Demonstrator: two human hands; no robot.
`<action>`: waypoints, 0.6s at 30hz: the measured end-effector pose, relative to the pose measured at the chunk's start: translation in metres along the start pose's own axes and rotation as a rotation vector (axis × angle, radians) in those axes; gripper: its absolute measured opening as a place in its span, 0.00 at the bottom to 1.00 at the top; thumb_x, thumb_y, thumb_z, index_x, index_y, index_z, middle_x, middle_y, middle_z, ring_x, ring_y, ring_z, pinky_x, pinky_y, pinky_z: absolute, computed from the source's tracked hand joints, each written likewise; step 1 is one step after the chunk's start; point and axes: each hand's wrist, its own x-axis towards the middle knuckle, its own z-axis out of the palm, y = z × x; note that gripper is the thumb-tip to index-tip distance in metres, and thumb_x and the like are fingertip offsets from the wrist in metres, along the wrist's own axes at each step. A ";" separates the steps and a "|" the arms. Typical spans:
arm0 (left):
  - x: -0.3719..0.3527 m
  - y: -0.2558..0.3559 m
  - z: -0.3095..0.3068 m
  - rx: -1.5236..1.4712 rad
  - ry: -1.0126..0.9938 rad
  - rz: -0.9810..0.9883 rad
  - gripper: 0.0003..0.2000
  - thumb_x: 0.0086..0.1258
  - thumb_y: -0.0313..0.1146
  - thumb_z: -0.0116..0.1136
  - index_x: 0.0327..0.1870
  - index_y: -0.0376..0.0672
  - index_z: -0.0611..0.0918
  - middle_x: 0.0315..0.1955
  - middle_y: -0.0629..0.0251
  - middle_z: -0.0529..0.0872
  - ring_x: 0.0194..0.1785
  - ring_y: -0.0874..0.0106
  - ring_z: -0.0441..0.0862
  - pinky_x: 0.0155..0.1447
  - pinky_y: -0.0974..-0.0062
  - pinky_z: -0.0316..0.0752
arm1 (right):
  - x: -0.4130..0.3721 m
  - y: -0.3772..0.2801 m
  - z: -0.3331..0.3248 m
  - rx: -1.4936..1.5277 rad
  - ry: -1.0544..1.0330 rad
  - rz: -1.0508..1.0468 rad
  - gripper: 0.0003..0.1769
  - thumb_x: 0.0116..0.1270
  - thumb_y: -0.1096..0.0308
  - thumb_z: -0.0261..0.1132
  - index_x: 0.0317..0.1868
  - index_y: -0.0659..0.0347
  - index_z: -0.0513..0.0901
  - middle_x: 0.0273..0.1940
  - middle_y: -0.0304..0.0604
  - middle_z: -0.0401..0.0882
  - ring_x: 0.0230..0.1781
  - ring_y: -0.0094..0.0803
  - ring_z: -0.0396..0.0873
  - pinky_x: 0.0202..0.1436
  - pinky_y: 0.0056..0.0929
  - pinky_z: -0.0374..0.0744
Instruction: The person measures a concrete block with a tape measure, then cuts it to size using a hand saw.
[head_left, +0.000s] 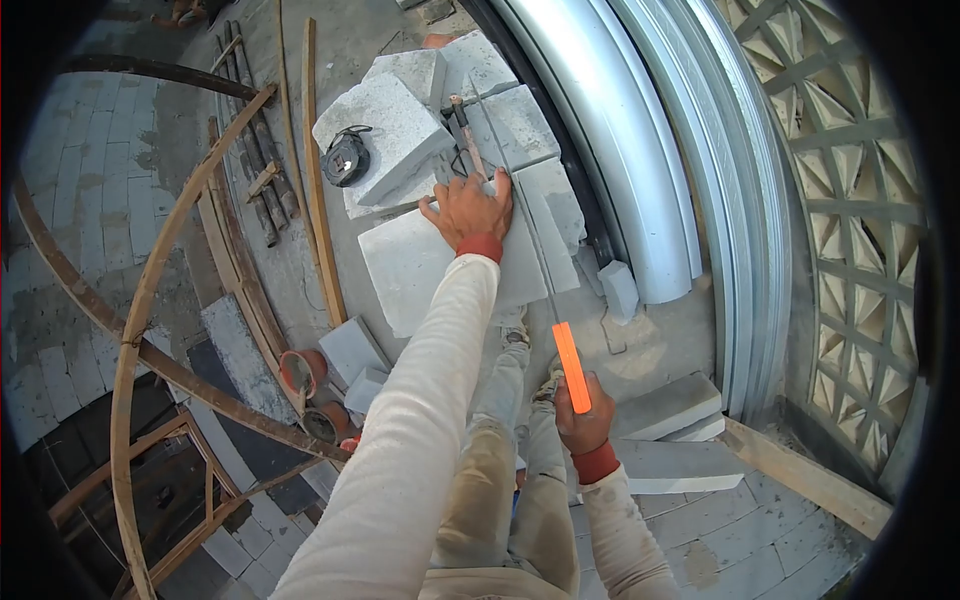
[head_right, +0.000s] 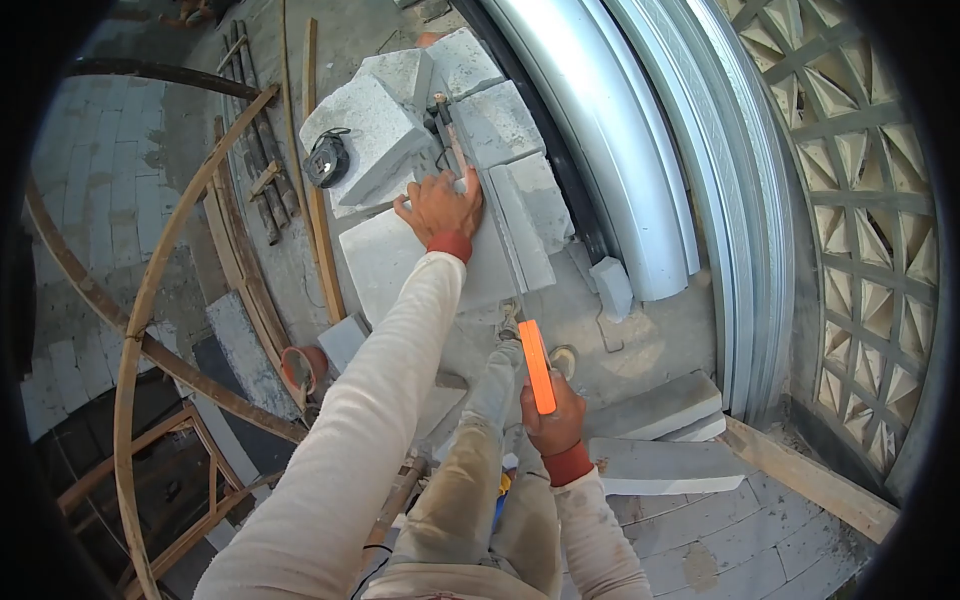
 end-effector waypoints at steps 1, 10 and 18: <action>0.001 0.000 0.000 0.004 -0.008 0.000 0.27 0.77 0.61 0.52 0.50 0.49 0.94 0.47 0.63 0.91 0.61 0.61 0.78 0.79 0.45 0.49 | -0.003 -0.002 -0.002 -0.013 0.007 -0.021 0.06 0.70 0.70 0.70 0.37 0.63 0.81 0.28 0.49 0.81 0.24 0.50 0.83 0.28 0.42 0.80; 0.002 -0.003 0.001 -0.059 -0.002 0.000 0.28 0.76 0.61 0.52 0.50 0.47 0.94 0.46 0.60 0.91 0.61 0.61 0.78 0.79 0.45 0.49 | -0.075 0.013 -0.036 -0.213 -0.003 -0.099 0.08 0.70 0.71 0.70 0.34 0.63 0.81 0.27 0.49 0.78 0.22 0.51 0.79 0.26 0.41 0.76; 0.002 -0.001 -0.001 -0.033 -0.018 -0.014 0.28 0.77 0.60 0.51 0.51 0.47 0.93 0.48 0.59 0.91 0.62 0.59 0.78 0.79 0.44 0.49 | -0.071 0.025 -0.032 -0.297 -0.041 -0.150 0.08 0.71 0.72 0.66 0.35 0.64 0.77 0.22 0.48 0.72 0.18 0.51 0.74 0.24 0.40 0.74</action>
